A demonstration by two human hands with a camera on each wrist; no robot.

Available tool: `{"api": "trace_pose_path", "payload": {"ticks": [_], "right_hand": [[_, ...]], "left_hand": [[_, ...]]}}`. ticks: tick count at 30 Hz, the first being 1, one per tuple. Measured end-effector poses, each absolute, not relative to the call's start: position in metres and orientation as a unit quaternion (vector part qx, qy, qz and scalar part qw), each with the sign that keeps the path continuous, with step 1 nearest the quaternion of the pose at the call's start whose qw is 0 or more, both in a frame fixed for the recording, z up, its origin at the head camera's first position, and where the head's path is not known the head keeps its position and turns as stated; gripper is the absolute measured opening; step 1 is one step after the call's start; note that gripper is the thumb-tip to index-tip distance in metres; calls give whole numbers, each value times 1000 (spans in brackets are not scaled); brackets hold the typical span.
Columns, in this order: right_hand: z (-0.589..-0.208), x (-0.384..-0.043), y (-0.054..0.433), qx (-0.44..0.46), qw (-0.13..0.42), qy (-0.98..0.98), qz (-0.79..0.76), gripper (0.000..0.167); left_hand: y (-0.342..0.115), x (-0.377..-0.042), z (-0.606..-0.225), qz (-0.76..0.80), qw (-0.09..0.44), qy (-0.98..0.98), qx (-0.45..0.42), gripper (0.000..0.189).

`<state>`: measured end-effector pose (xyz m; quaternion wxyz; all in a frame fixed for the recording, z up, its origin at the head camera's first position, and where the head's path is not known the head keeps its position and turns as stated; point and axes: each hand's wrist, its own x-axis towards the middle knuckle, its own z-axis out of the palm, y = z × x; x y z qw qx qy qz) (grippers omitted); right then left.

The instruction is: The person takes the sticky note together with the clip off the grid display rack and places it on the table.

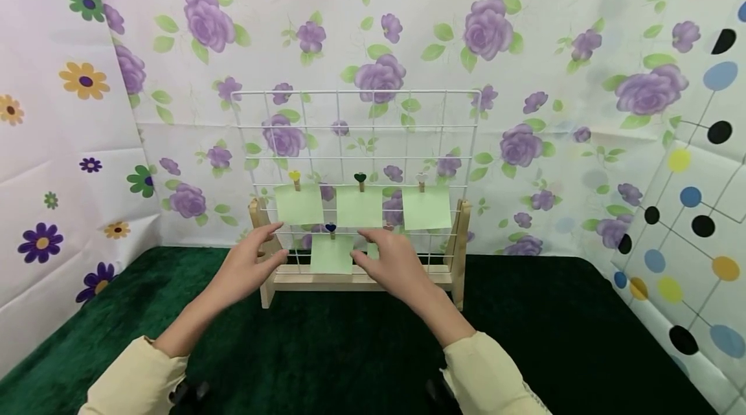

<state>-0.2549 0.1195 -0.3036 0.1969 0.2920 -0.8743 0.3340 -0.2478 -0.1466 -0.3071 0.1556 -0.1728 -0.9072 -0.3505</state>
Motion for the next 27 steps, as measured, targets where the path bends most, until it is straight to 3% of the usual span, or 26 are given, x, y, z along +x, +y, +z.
{"api": "trace_pose_path", "payload": {"ticks": [12, 27], "right_hand": [[-276, -270, 106, 252, 163, -855, 423, 35], [-244, -282, 73, 249, 135, -848, 448, 34]], "left_hand": [[-155, -258, -296, -415, 133, -891, -127, 50], [-149, -271, -281, -435, 167, -876, -122, 55]]}}
